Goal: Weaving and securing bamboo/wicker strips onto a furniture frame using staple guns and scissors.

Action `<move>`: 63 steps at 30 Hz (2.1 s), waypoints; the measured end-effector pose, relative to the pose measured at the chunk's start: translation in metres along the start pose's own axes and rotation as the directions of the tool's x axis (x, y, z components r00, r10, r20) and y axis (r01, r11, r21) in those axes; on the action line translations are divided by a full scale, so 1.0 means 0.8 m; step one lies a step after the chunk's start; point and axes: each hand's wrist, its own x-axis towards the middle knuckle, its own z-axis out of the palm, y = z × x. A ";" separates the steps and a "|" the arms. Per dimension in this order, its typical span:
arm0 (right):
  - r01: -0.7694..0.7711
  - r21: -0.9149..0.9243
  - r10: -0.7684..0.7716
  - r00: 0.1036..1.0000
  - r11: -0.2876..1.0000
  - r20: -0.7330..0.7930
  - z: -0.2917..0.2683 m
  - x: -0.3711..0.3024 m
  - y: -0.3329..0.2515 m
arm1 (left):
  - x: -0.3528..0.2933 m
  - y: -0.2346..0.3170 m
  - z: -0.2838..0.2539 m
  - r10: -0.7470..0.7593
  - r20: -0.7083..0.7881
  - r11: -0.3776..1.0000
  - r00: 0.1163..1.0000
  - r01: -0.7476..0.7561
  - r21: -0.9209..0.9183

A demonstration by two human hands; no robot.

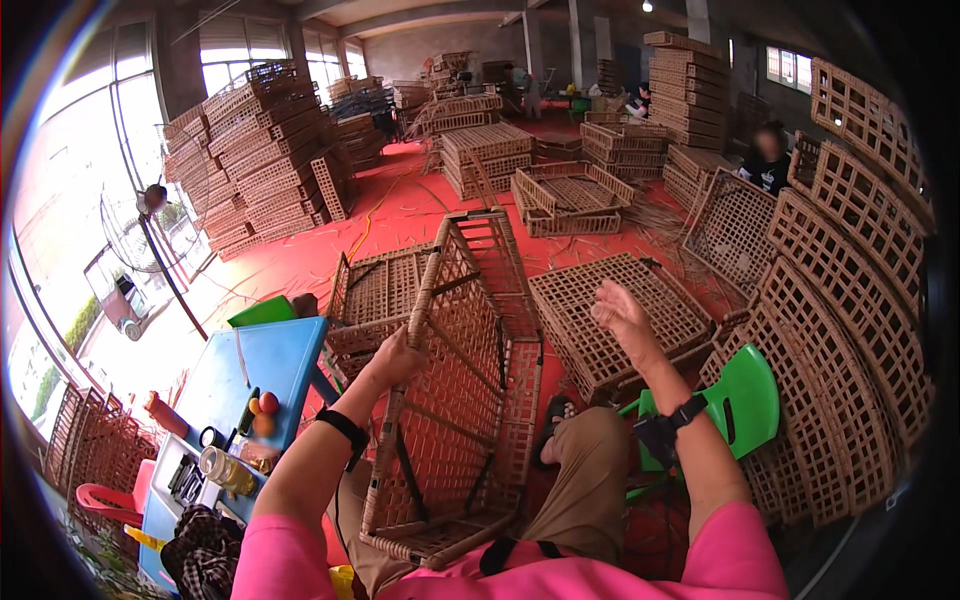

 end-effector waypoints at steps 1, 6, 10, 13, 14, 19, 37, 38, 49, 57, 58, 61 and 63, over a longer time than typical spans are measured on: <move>0.019 -0.049 -0.022 0.998 0.999 -0.055 -0.004 0.015 -0.003 | -0.006 0.007 0.002 -0.018 0.011 0.999 1.000 0.018 0.044; 0.079 -0.218 -0.112 0.984 0.973 -0.142 -0.013 0.073 -0.013 | -0.030 0.050 0.019 0.029 0.113 0.998 0.993 -0.034 0.044; 0.126 -0.330 -0.191 0.967 0.935 -0.169 -0.029 0.114 -0.020 | -0.039 0.081 0.032 0.046 0.181 0.990 0.982 -0.070 0.124; 0.129 -0.342 -0.209 0.955 0.931 -0.209 -0.047 0.136 -0.020 | -0.042 0.104 0.039 0.071 0.220 0.984 0.973 -0.105 0.145; 0.108 -0.300 -0.158 0.976 0.948 -0.150 -0.052 0.138 -0.019 | -0.048 0.110 0.044 0.021 0.248 0.988 0.969 -0.059 0.146; 0.062 -0.043 -0.056 0.991 0.997 0.121 -0.062 0.117 -0.010 | -0.067 0.141 0.063 0.110 0.303 0.952 0.947 -0.188 0.242; 0.060 0.061 -0.047 0.979 0.996 -0.196 -0.093 0.114 0.044 | -0.356 0.095 0.002 -0.070 -0.780 0.982 0.622 0.180 0.055; 0.004 -0.059 -0.017 0.978 0.998 -0.206 -0.094 0.116 0.045 | -0.374 0.090 0.017 -0.189 -0.709 0.980 0.680 0.175 -0.093; 0.041 0.014 -0.035 0.962 0.999 -0.269 -0.093 0.136 0.072 | -0.367 0.033 0.078 -0.398 -0.566 0.917 0.722 0.305 -0.255; 0.032 0.074 -0.016 0.978 0.997 -0.208 -0.079 0.186 0.086 | -0.290 -0.007 0.001 -0.369 -0.476 0.898 0.798 0.175 -0.404; 0.024 0.067 -0.008 0.974 0.997 -0.224 -0.082 0.190 0.088 | -0.276 -0.010 -0.012 -0.346 -0.502 0.895 0.793 0.119 -0.430; 0.066 0.026 -0.058 0.970 0.998 -0.235 -0.091 0.187 0.089 | -0.217 -0.023 -0.068 -0.218 -0.528 0.936 0.820 0.023 -0.351; 0.109 0.116 -0.064 0.938 0.987 -0.340 -0.087 0.172 0.082 | -0.166 -0.030 -0.124 -0.185 -0.440 0.957 0.879 0.060 -0.284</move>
